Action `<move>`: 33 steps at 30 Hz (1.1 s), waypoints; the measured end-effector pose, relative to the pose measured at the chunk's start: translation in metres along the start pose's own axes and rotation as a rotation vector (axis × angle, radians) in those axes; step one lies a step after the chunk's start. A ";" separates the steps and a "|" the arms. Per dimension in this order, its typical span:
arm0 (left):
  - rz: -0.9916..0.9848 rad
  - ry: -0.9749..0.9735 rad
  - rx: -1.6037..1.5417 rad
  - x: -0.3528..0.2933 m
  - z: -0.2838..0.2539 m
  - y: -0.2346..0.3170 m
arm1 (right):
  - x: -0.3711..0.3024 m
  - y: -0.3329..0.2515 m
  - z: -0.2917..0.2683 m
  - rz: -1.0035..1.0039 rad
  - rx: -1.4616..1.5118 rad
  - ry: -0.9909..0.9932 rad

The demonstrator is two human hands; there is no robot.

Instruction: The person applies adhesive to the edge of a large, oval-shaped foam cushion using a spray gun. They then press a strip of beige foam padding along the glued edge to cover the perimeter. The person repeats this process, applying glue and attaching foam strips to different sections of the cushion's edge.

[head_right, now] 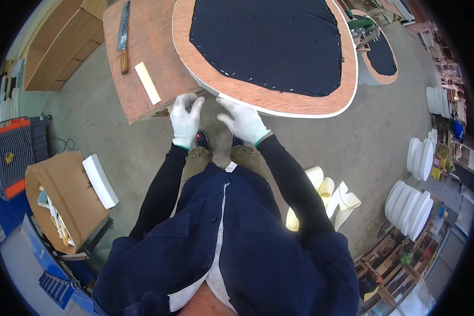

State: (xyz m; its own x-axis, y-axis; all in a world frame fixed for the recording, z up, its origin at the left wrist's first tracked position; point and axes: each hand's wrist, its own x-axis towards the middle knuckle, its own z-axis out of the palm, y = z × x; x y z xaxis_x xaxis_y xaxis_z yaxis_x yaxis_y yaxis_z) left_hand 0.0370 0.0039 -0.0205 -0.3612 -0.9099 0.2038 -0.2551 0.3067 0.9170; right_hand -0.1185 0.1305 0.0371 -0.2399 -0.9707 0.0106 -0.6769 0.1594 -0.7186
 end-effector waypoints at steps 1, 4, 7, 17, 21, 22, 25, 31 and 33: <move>-0.062 -0.048 0.003 -0.009 -0.007 -0.009 | -0.001 -0.003 0.002 0.030 -0.013 -0.019; -0.352 -0.424 -0.056 -0.037 -0.011 -0.036 | -0.024 -0.006 0.007 0.078 -0.024 -0.035; -0.757 -0.743 -0.130 -0.055 -0.002 -0.057 | -0.049 0.001 0.022 0.142 -0.035 -0.142; -0.366 -0.549 0.079 -0.023 0.065 -0.100 | -0.045 0.032 0.051 0.390 -0.176 -0.212; -0.315 -0.577 -0.024 -0.021 0.076 -0.121 | -0.041 0.035 0.056 0.421 -0.175 -0.203; -0.298 -0.585 -0.013 -0.020 0.077 -0.125 | -0.041 0.036 0.059 0.419 -0.174 -0.194; -0.252 -0.587 -0.022 -0.016 0.078 -0.130 | -0.038 0.037 0.068 0.418 -0.187 -0.212; -0.165 -0.553 0.070 -0.012 0.081 -0.131 | -0.005 0.042 0.065 0.419 -0.206 -0.183; -0.206 -0.540 0.026 -0.012 0.080 -0.134 | 0.003 0.046 0.068 0.517 -0.152 -0.135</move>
State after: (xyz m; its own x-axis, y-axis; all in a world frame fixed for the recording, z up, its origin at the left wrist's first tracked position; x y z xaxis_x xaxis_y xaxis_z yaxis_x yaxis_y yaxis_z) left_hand 0.0039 -0.0036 -0.1733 -0.7063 -0.6824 -0.1885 -0.3886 0.1512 0.9089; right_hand -0.1032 0.1223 -0.0438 -0.4827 -0.7718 -0.4138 -0.5896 0.6358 -0.4982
